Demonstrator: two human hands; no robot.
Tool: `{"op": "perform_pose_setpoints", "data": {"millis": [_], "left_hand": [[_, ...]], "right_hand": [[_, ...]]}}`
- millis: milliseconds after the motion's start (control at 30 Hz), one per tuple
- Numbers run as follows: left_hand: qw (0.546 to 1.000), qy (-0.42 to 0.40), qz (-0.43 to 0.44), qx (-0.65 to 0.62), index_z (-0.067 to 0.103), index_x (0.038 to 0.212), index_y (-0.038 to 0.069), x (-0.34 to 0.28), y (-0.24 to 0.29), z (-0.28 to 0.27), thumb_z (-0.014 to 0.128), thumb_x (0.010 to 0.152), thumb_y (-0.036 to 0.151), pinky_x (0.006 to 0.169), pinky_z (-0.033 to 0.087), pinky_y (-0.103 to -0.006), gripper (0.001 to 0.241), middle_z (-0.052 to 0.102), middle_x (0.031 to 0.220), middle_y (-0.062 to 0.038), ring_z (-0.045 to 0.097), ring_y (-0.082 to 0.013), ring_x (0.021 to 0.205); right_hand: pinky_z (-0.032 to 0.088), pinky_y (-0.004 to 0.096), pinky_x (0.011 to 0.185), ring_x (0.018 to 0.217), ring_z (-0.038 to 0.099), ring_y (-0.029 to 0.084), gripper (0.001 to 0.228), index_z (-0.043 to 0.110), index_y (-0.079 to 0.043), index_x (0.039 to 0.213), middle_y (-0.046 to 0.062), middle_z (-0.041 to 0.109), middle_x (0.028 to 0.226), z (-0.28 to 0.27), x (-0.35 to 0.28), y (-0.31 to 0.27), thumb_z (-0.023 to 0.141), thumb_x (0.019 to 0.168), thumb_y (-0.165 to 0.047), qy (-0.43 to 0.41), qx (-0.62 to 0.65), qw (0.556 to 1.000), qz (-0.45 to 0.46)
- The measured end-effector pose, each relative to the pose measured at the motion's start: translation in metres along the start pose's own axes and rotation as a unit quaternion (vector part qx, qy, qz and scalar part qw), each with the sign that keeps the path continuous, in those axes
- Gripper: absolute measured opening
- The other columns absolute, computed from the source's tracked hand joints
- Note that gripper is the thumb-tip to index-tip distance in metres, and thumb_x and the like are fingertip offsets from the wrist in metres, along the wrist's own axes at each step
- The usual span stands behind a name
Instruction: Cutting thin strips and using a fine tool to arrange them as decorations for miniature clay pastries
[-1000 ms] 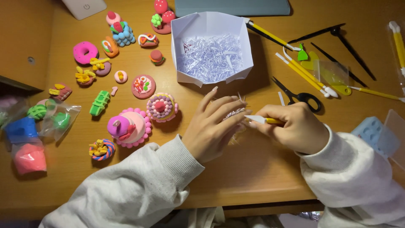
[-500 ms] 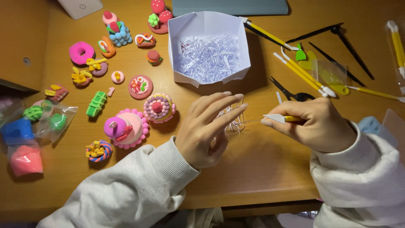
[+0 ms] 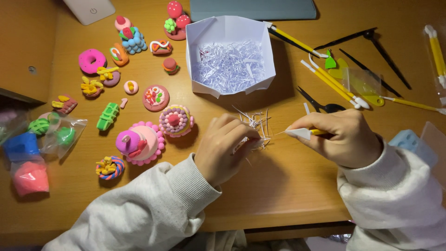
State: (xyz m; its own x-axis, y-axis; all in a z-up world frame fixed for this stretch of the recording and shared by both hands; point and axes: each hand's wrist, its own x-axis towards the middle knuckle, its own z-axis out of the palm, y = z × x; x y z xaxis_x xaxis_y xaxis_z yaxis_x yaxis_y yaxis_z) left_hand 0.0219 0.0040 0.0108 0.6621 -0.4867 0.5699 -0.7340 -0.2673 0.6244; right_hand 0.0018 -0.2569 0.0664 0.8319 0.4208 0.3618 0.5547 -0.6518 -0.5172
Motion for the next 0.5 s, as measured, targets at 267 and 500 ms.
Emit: {"op": "perform_pose_setpoints", "data": {"millis": [267, 500], "left_hand": [[0.986, 0.033, -0.109, -0.122, 0.065, 0.093, 0.011, 0.008, 0.01, -0.009, 0.067, 0.099, 0.017, 0.073, 0.044, -0.0311, 0.009, 0.067, 0.086, -0.002, 0.057, -0.0197, 0.082], [0.945, 0.132, -0.196, -0.226, 0.073, 0.096, 0.015, -0.005, -0.007, 0.009, 0.076, 0.095, 0.022, 0.073, 0.052, -0.0266, 0.008, 0.072, 0.085, -0.002, 0.065, -0.0161, 0.085]], "right_hand": [[0.03, 0.022, 0.052, 0.052, 0.032, 0.008, 0.05, 0.067, -0.008, 0.13, -0.004, 0.037, 0.056, -0.003, 0.003, -0.001, 0.057, 0.094, -0.04, -0.078, 0.13, 0.984, 0.098], [0.035, 0.02, 0.039, 0.039, 0.045, 0.008, 0.038, 0.065, 0.001, 0.132, 0.005, 0.054, 0.041, 0.041, 0.003, -0.015, 0.052, 0.1, -0.016, -0.022, 0.367, 0.919, 0.145]]}}
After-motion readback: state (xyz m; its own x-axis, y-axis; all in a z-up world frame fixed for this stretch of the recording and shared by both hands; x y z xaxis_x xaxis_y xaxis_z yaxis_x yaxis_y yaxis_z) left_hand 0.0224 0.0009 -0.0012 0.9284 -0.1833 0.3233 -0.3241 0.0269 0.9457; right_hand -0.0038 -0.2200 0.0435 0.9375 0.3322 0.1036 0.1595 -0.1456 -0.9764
